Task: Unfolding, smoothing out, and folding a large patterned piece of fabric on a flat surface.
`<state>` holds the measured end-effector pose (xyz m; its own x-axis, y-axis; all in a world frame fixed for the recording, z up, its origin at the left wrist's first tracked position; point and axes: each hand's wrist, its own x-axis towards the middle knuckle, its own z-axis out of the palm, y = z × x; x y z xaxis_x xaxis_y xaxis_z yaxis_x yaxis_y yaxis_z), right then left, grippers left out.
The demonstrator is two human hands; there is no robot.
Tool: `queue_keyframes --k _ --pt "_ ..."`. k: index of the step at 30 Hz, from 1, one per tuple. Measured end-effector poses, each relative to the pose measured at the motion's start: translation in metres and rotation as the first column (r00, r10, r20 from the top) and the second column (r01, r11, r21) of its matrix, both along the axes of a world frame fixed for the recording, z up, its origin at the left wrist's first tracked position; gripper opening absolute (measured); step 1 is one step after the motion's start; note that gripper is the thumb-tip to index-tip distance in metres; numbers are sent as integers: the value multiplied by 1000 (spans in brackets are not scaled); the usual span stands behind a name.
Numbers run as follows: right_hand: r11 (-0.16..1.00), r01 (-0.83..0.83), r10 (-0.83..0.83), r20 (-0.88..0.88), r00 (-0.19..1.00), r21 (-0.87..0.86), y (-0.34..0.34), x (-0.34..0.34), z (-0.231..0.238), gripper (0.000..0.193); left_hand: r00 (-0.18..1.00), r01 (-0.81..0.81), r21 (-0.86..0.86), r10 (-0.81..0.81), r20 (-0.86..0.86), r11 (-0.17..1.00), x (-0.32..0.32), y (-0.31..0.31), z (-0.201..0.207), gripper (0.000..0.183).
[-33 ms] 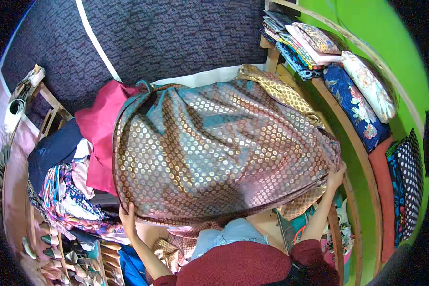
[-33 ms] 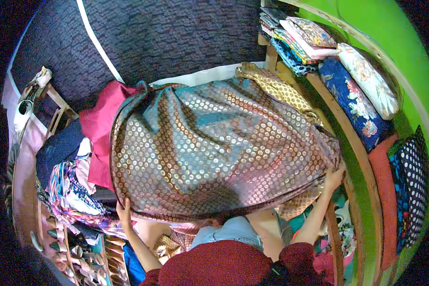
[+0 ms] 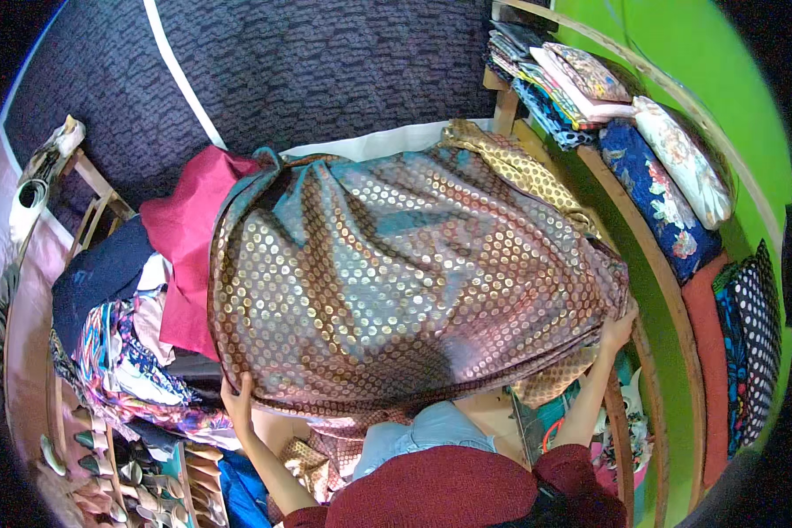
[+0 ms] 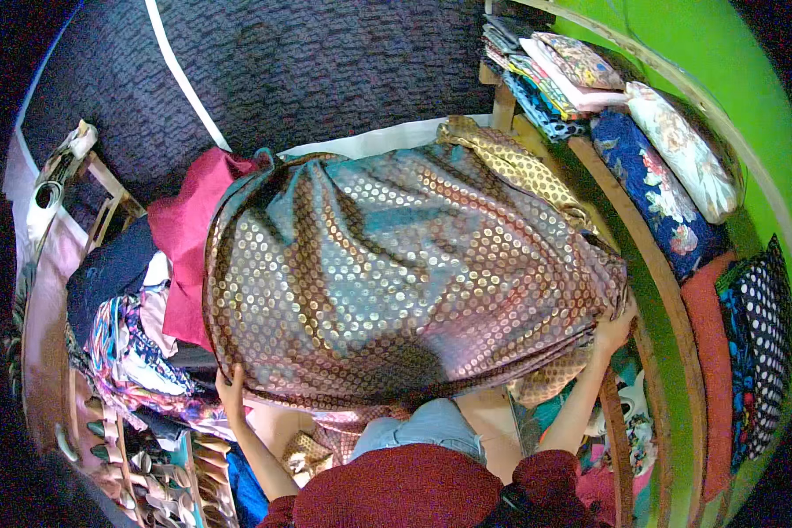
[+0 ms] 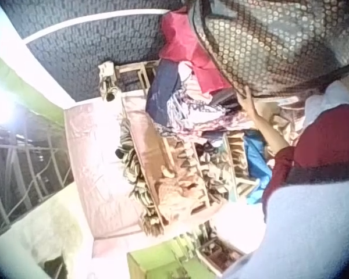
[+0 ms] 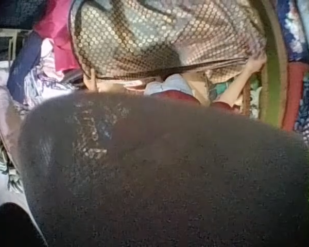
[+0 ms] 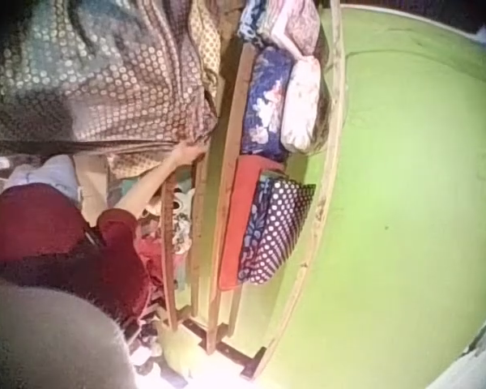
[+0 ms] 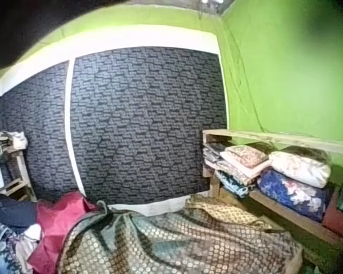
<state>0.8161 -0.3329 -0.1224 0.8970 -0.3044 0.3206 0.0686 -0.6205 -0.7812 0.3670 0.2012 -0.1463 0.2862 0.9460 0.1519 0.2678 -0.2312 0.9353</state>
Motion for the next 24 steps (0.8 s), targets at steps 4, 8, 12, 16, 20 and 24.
queue_keyframes --k 4,8,12,16,20,24 --pt "820 312 -295 113 949 -480 57 -32 28 55 997 73 -186 -70 23 980 24 -21 31 34" --pt "810 169 -78 183 980 -562 108 -47 19 49 982 55 -150 -26 189 987 23 -12 9 40" --pt "847 -258 374 176 911 -464 164 -65 1 40 784 51 -382 200 587 923 23 -11 8 44" --pt "657 -558 647 -2 763 -506 203 -77 26 36 884 -65 -260 176 433 963 5 2 7 40" --pt "612 -575 541 -242 805 -544 187 -39 38 35 965 -138 -126 161 204 982 -9 7 16 14" --pt "772 -402 410 -98 907 -492 137 15 13 38 923 -337 401 384 -40 852 19 3 25 51"
